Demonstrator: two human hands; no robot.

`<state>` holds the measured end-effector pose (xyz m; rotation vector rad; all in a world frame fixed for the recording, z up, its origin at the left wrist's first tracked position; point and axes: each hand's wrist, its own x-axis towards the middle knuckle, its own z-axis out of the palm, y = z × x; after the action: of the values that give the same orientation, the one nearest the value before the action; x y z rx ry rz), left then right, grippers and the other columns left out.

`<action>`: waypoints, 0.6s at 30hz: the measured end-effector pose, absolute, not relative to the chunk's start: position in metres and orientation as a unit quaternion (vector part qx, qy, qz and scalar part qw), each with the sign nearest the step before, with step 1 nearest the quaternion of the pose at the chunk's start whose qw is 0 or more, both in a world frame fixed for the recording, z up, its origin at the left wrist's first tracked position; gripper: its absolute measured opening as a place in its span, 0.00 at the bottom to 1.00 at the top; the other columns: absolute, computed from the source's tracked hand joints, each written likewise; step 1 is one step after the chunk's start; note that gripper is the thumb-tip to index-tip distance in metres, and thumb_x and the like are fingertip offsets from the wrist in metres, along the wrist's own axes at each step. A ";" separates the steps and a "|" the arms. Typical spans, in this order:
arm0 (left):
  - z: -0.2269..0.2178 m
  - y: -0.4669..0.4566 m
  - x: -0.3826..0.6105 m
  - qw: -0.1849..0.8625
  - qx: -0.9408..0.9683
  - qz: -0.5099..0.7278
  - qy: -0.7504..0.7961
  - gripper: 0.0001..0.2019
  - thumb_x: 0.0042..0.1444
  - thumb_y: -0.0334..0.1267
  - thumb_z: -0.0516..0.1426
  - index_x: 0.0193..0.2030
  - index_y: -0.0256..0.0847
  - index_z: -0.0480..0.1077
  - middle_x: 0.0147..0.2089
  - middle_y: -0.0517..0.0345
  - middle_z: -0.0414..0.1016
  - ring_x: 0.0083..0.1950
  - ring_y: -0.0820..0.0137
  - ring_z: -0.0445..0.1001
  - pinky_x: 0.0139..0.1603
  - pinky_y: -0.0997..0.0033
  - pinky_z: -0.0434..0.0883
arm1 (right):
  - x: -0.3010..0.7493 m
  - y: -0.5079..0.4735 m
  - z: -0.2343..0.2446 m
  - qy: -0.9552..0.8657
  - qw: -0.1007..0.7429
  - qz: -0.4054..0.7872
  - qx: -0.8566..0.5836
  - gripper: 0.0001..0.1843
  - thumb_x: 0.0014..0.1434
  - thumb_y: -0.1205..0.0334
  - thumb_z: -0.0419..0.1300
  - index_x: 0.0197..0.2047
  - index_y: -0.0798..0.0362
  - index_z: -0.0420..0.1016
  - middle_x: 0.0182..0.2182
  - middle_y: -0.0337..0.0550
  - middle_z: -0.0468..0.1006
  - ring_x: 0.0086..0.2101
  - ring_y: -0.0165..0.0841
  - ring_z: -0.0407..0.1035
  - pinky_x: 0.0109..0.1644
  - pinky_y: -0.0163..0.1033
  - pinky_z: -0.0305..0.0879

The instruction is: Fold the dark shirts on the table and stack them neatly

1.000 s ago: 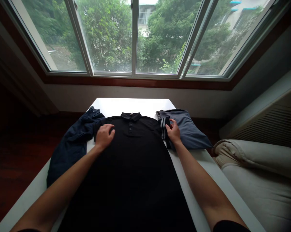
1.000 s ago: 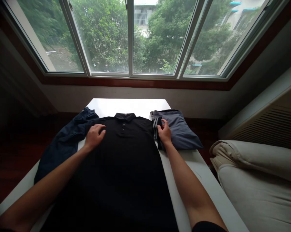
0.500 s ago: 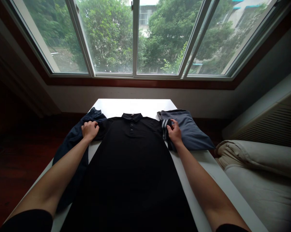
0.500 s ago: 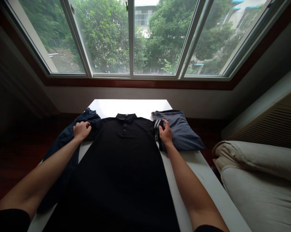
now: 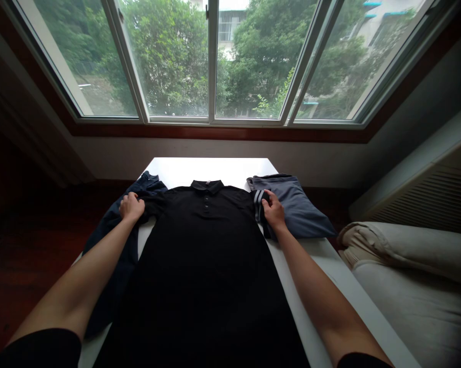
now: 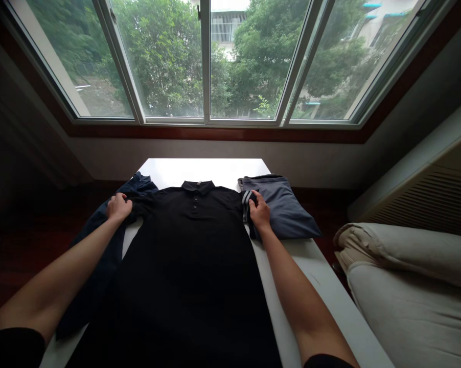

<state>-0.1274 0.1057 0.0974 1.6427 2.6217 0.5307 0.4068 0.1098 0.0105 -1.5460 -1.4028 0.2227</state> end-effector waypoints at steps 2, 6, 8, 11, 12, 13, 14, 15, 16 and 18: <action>0.103 0.096 -0.108 -0.021 0.568 0.182 0.802 0.17 0.67 0.37 0.51 0.58 0.30 0.64 0.62 0.29 0.66 0.63 0.45 0.65 0.61 0.45 0.64 | 0.406 0.109 0.015 -0.588 0.490 0.119 -0.632 0.25 0.61 0.52 0.57 0.59 0.48 0.78 0.39 0.46 0.81 0.35 0.39 0.72 0.46 0.44 0.69; 0.105 0.058 -0.038 0.004 0.743 0.168 0.648 0.17 0.68 0.38 0.50 0.58 0.35 0.69 0.60 0.36 0.70 0.62 0.49 0.68 0.63 0.49 0.64 | 0.405 0.110 0.027 -0.589 0.470 0.208 -0.623 0.16 0.56 0.54 0.61 0.43 0.50 0.84 0.32 0.45 0.81 0.35 0.41 0.74 0.43 0.44 0.71; 0.098 0.020 0.009 0.052 0.827 0.134 0.544 0.11 0.63 0.41 0.58 0.51 0.46 0.75 0.52 0.52 0.76 0.54 0.60 0.75 0.58 0.63 0.69 | 0.405 0.113 0.034 -0.583 0.470 0.236 -0.620 0.13 0.54 0.55 0.62 0.39 0.51 0.84 0.30 0.44 0.82 0.35 0.41 0.74 0.43 0.44 0.71; 0.081 -0.054 0.083 0.124 0.966 0.059 0.220 0.14 0.64 0.42 0.59 0.55 0.49 0.73 0.48 0.57 0.79 0.49 0.64 0.78 0.51 0.67 0.71 | 0.405 0.119 0.046 -0.574 0.472 0.246 -0.622 0.12 0.53 0.57 0.63 0.37 0.51 0.85 0.30 0.45 0.82 0.36 0.42 0.75 0.44 0.45 0.72; 0.076 -0.079 0.105 0.129 0.979 0.051 0.146 0.15 0.65 0.43 0.59 0.57 0.48 0.71 0.47 0.56 0.79 0.48 0.64 0.79 0.48 0.66 0.71 | 0.406 0.121 0.051 -0.574 0.472 0.244 -0.623 0.11 0.53 0.58 0.63 0.36 0.52 0.85 0.31 0.45 0.83 0.37 0.43 0.76 0.45 0.45 0.72; 0.071 -0.101 0.126 0.130 0.986 0.046 0.093 0.17 0.66 0.44 0.57 0.60 0.48 0.69 0.47 0.56 0.79 0.47 0.64 0.79 0.45 0.66 0.71 | 0.405 0.123 0.055 -0.576 0.472 0.241 -0.623 0.11 0.53 0.58 0.63 0.36 0.52 0.85 0.32 0.46 0.84 0.38 0.43 0.76 0.46 0.45 0.72; 0.067 -0.121 0.146 0.133 0.988 0.045 0.059 0.19 0.68 0.45 0.56 0.64 0.47 0.66 0.47 0.55 0.79 0.45 0.64 0.79 0.42 0.65 0.71 | 0.405 0.125 0.060 -0.578 0.471 0.236 -0.622 0.11 0.53 0.59 0.64 0.36 0.52 0.85 0.34 0.47 0.84 0.39 0.43 0.76 0.48 0.45 0.72; 0.064 -0.137 0.163 0.132 0.989 0.041 0.045 0.22 0.69 0.46 0.54 0.67 0.47 0.63 0.47 0.54 0.80 0.44 0.63 0.80 0.39 0.65 0.71 | 0.405 0.128 0.064 -0.581 0.470 0.232 -0.623 0.10 0.53 0.60 0.64 0.36 0.52 0.85 0.35 0.47 0.84 0.40 0.43 0.76 0.49 0.45 0.72; 0.061 -0.150 0.178 0.131 0.990 0.032 0.045 0.25 0.69 0.47 0.54 0.70 0.48 0.59 0.47 0.53 0.80 0.44 0.62 0.81 0.37 0.65 0.70 | 0.404 0.130 0.068 -0.582 0.468 0.228 -0.624 0.10 0.53 0.60 0.64 0.36 0.52 0.85 0.35 0.47 0.84 0.41 0.43 0.76 0.50 0.45 0.72; 0.056 -0.165 0.202 0.135 0.989 -0.002 0.067 0.24 0.69 0.48 0.54 0.69 0.47 0.60 0.45 0.52 0.81 0.42 0.60 0.82 0.33 0.65 0.69 | 0.402 0.135 0.074 -0.584 0.460 0.229 -0.628 0.10 0.52 0.61 0.65 0.36 0.52 0.85 0.36 0.47 0.84 0.41 0.42 0.76 0.50 0.45 0.72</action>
<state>0.2019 -0.1647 0.0557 2.8642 0.1949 -0.0050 0.4024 0.1350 0.0741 -1.5469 -1.4365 0.5642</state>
